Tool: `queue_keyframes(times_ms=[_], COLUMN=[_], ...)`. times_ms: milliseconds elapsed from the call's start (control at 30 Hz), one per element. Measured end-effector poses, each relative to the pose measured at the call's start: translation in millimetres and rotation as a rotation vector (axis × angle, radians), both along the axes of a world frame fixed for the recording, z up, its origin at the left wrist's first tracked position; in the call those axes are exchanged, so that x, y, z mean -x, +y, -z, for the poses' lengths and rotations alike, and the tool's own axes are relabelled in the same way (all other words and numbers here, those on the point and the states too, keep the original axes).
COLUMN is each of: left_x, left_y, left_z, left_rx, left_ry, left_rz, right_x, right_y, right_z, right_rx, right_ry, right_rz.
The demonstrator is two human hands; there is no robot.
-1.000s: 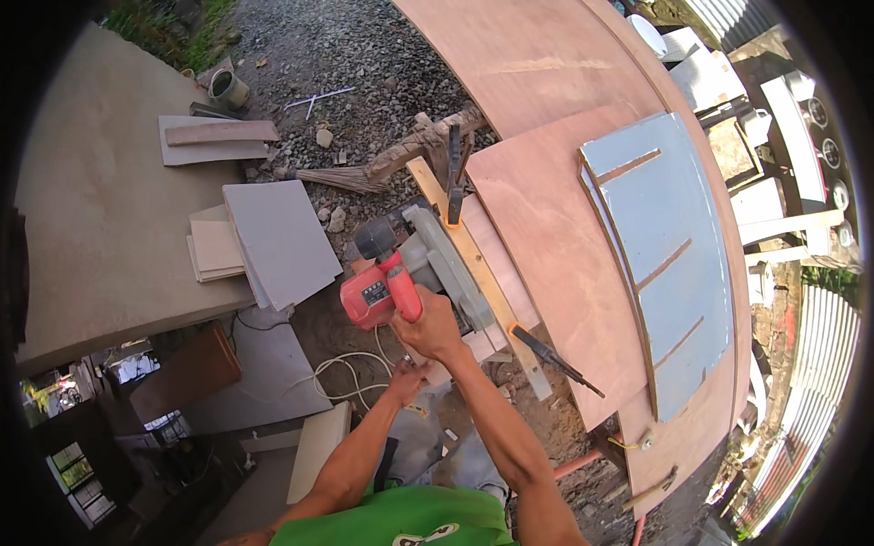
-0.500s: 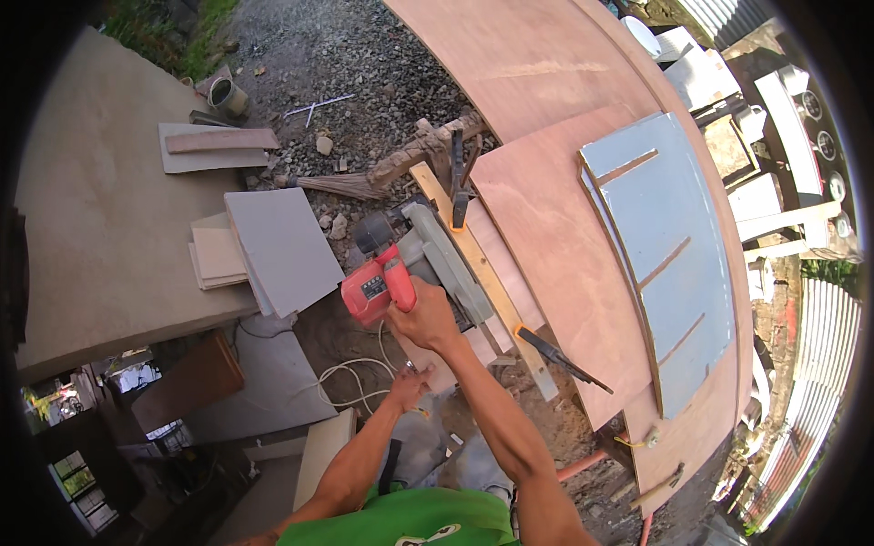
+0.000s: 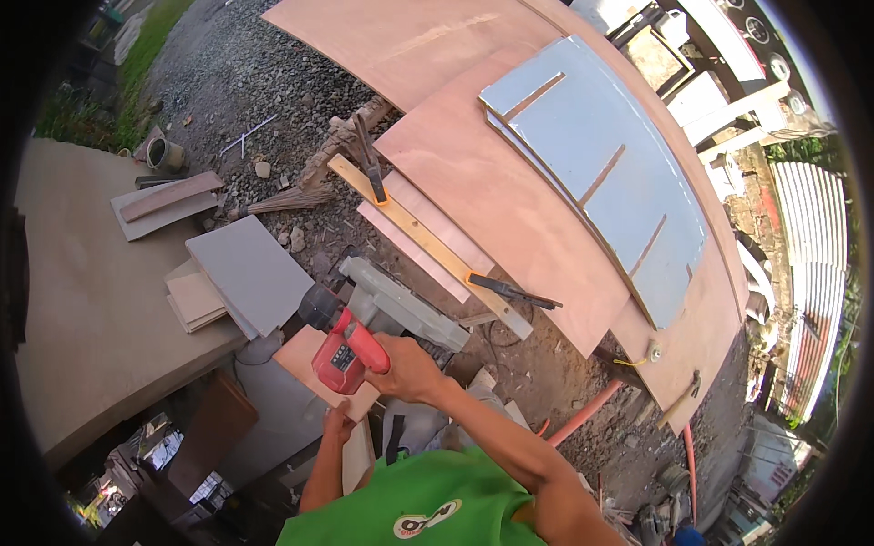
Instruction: The person clamps a guide board onto a piece of plywood and uses a circular saw to cut along the guide.
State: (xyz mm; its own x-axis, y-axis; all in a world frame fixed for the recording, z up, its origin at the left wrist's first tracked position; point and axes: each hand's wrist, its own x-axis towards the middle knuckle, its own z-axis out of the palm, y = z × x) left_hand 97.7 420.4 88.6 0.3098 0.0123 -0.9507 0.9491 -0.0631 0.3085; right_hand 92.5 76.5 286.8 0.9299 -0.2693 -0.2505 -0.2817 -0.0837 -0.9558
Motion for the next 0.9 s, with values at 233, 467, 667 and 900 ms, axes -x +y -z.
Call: queue_keyframes(times_ms=[233,467,667,900], left_x=[-8.0,-26.6,-33.0,-4.3], left_y=[59.4,43.0,0.4,-17.9], left_z=[30.0,65.5,40.0,1.3], left_rx=[-0.318,-0.173,-0.125,-0.255], left_ry=[0.243,0.326,0.243,0.002], left_rz=[0.097,0.223,0.272,0.201], right_x=[110.5,250.2,364.5,551.5], right_y=[-8.4,-47.1,-86.2,-190.7], right_z=[-50.6,-131.5,-175.9,-123.4], right_rx=[0.036,0.146,0.195,0.127], right_ry=[0.127,0.274,0.551,0.427], right_rz=[0.093,0.171,0.6,1.042])
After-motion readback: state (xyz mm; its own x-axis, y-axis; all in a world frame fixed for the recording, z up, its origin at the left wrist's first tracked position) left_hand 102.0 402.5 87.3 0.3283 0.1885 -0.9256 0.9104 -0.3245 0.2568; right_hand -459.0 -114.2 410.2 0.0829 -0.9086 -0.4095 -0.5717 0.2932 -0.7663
